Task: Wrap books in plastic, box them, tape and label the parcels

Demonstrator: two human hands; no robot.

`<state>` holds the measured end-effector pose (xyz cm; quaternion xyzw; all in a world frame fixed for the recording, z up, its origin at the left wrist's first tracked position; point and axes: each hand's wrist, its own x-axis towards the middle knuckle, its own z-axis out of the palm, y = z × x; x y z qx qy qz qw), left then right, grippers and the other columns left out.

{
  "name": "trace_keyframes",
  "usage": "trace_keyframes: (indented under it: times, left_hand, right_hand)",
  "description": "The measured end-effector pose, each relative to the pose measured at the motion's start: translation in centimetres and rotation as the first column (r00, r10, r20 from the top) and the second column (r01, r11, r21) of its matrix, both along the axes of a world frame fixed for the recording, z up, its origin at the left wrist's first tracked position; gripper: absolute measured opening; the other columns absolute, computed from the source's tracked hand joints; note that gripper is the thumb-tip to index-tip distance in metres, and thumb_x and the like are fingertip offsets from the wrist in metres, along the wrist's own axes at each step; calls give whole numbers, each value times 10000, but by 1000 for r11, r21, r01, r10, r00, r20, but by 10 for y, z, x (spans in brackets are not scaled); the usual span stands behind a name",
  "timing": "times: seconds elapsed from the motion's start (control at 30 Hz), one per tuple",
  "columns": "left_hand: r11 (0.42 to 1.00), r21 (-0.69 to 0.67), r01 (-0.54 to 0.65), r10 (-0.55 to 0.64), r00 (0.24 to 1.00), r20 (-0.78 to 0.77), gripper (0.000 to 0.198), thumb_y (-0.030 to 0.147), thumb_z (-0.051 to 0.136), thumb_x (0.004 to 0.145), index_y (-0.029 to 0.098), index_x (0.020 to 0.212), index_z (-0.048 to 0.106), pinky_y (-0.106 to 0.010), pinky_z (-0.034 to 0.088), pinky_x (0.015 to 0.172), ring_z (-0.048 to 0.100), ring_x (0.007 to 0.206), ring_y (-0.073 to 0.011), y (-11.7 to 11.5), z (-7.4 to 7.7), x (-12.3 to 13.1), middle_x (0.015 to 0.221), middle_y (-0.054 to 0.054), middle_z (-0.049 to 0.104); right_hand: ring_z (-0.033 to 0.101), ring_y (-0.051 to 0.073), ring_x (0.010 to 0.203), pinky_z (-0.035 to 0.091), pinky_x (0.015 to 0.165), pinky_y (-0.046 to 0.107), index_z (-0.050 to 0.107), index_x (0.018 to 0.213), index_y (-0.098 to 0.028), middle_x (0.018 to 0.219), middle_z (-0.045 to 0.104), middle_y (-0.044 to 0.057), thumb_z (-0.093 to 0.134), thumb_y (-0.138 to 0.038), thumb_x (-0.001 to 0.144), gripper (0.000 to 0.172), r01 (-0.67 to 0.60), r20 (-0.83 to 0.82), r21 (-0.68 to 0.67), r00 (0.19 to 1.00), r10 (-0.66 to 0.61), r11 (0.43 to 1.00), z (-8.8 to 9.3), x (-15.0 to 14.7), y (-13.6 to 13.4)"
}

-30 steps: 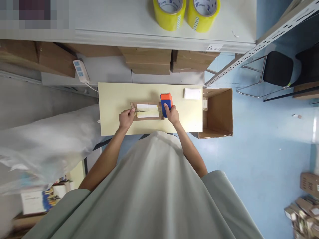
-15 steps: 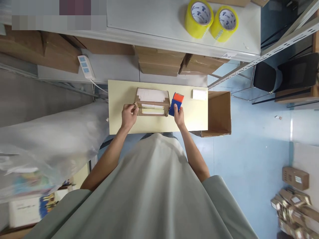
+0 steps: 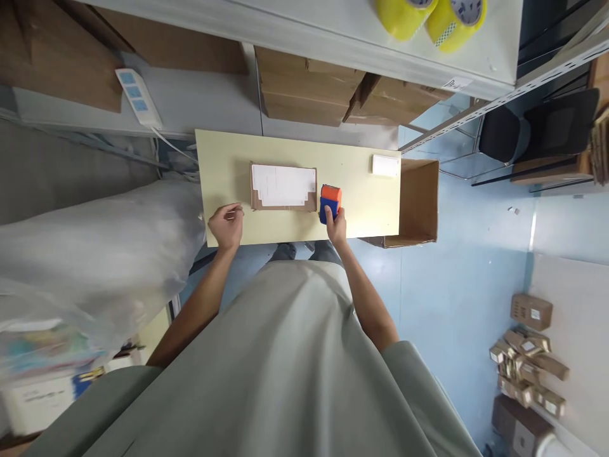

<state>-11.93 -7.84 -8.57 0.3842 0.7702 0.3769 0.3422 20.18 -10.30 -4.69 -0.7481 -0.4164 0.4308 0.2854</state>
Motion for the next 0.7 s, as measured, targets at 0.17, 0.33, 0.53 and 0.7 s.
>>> trace_keyframes:
  times: [0.17, 0.33, 0.53, 0.7]
  left_hand:
    - [989, 85, 119, -122, 992, 21, 200, 277, 665, 960, 215, 1018, 846, -332, 661, 881, 799, 942, -213, -24, 38, 6, 1061, -70, 852]
    - [934, 131, 332, -344, 935, 85, 260, 302, 613, 1017, 225, 1091, 850, -332, 670, 897, 807, 1017, -215, -48, 69, 56, 1123, -77, 844]
    - [877, 155, 455, -465, 885, 29, 264, 355, 620, 1065, 232, 1086, 853, -347, 672, 907, 781, 988, -215, -60, 91, 137, 1099, -72, 839]
    - [844, 167, 510, -509, 859, -50, 320, 417, 636, 1095, 262, 1289, 838, -419, 673, 1010, 773, 1160, -269, -72, 110, 194, 1284, -92, 824]
  right_hand:
    - [806, 363, 921, 619, 834, 454, 540, 1339, -260, 970, 813, 112, 529, -936, 1019, 748, -167, 166, -45, 971, 173, 985, 19, 34, -24]
    - [777, 385, 853, 598, 830, 473, 510, 1443, -224, 936, 795, 124, 474, -919, 1047, 801, -460, 247, -166, 837, 489, 872, 38, 68, -36]
    - [788, 415, 959, 615, 854, 515, 510, 1445, -206, 1043, 798, 182, 366, -970, 1051, 871, -652, 249, -183, 693, 677, 735, 48, 123, -36]
    - [804, 421, 1049, 642, 898, 536, 497, 1487, -178, 1151, 799, 225, 333, -966, 1063, 910, -772, 256, -136, 578, 775, 620, 43, 165, -33]
